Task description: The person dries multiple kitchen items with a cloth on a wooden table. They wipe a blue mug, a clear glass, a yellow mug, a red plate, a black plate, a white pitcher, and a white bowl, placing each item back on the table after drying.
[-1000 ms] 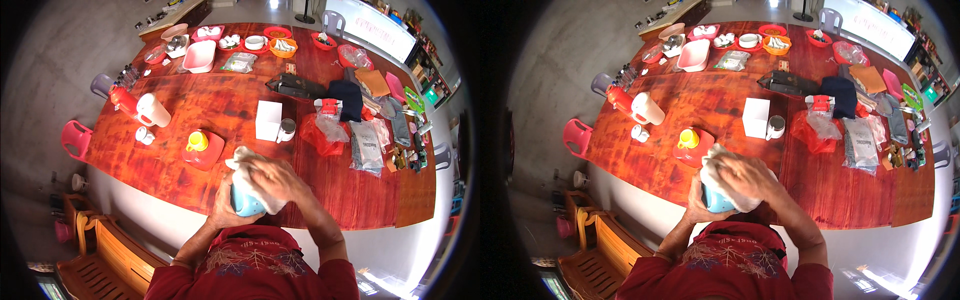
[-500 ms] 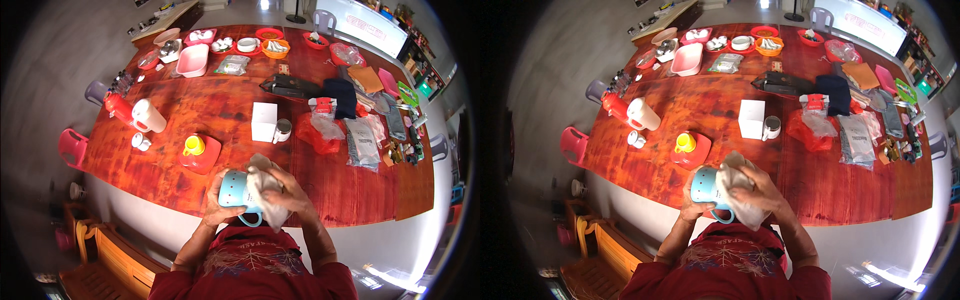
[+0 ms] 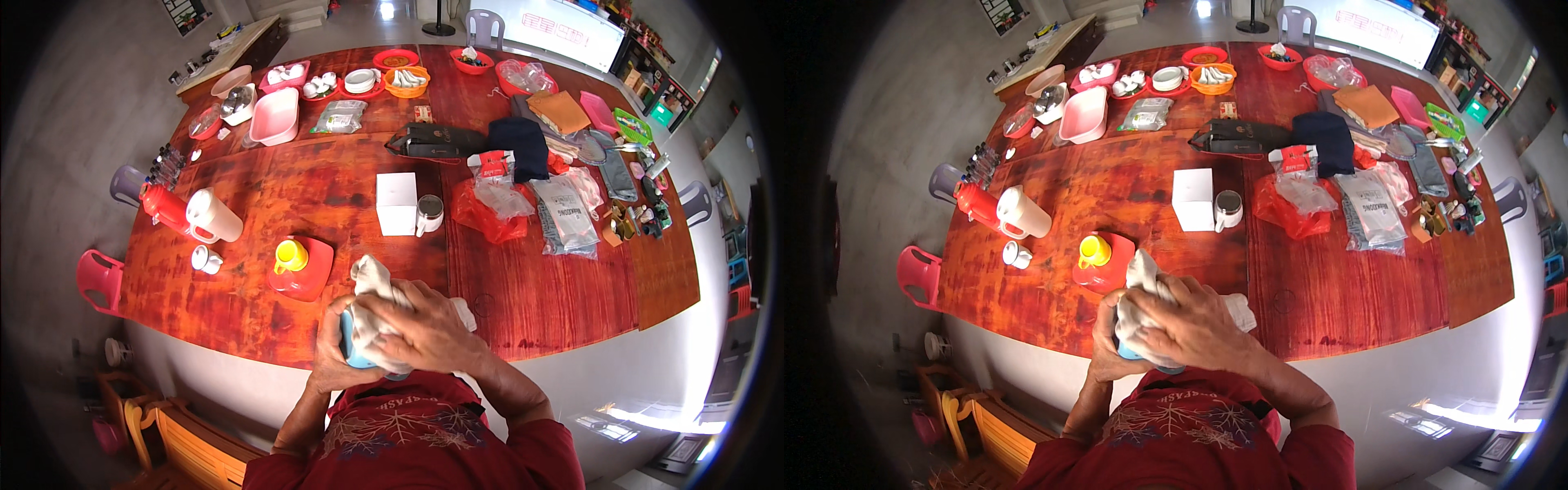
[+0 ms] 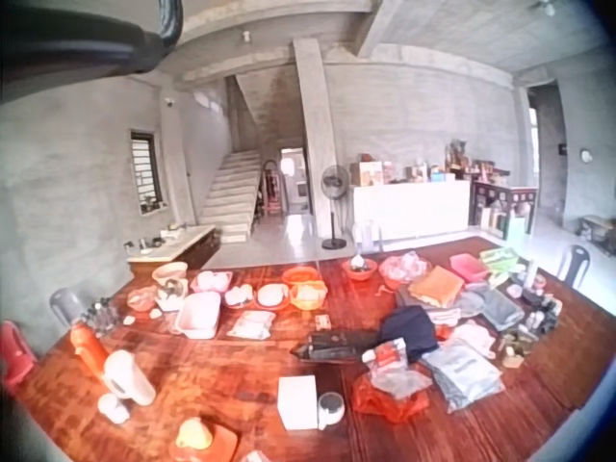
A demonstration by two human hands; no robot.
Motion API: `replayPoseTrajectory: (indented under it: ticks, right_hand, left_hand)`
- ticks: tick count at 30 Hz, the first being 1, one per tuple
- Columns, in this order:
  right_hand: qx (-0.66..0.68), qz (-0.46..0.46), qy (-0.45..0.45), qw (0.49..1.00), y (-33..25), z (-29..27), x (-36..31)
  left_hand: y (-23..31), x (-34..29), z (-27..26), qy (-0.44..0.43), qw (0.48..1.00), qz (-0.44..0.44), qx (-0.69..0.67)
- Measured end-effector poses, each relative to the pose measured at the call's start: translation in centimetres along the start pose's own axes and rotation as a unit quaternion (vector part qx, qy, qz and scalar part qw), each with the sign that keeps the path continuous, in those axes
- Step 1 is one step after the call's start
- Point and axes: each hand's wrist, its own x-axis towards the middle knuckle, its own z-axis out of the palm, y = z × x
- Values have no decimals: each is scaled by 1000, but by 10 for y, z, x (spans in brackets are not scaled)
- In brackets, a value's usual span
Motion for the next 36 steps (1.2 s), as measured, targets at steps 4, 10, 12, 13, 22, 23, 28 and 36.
replayPoseTrajectory:
  ticks: [4, 10, 12, 13, 22, 23, 28, 36]
  right_hand:
    - [331, 102, -123, 930, 34, 4, 9]
    - [673, 164, -106, 713, 56, 21, -23]
    - [726, 197, -84, 654, 44, 13, -13]
    - [717, 214, -66, 660, 48, 16, -15]
    - [462, 167, 104, 865, 43, 56, -24]
    - [415, 136, 121, 892, 42, 59, -23]
    - [167, 80, 126, 975, 11, 38, -4]
    - [593, 289, 4, 752, 28, 17, 28]
  left_hand:
    - [6, -2, -2, -56, 995, 29, 79]
    - [-5, 11, -6, -75, 996, 39, 8]
    - [-5, 15, -7, -41, 994, 58, 88]
    - [-7, 13, -5, -7, 998, 16, 68]
    - [-2, 21, 27, 150, 965, -146, -160]
    - [-10, 19, 26, 173, 965, -130, -151]
    - [-37, 4, 22, 232, 962, -94, -107]
    - [-21, 0, 29, 178, 981, -21, -81]
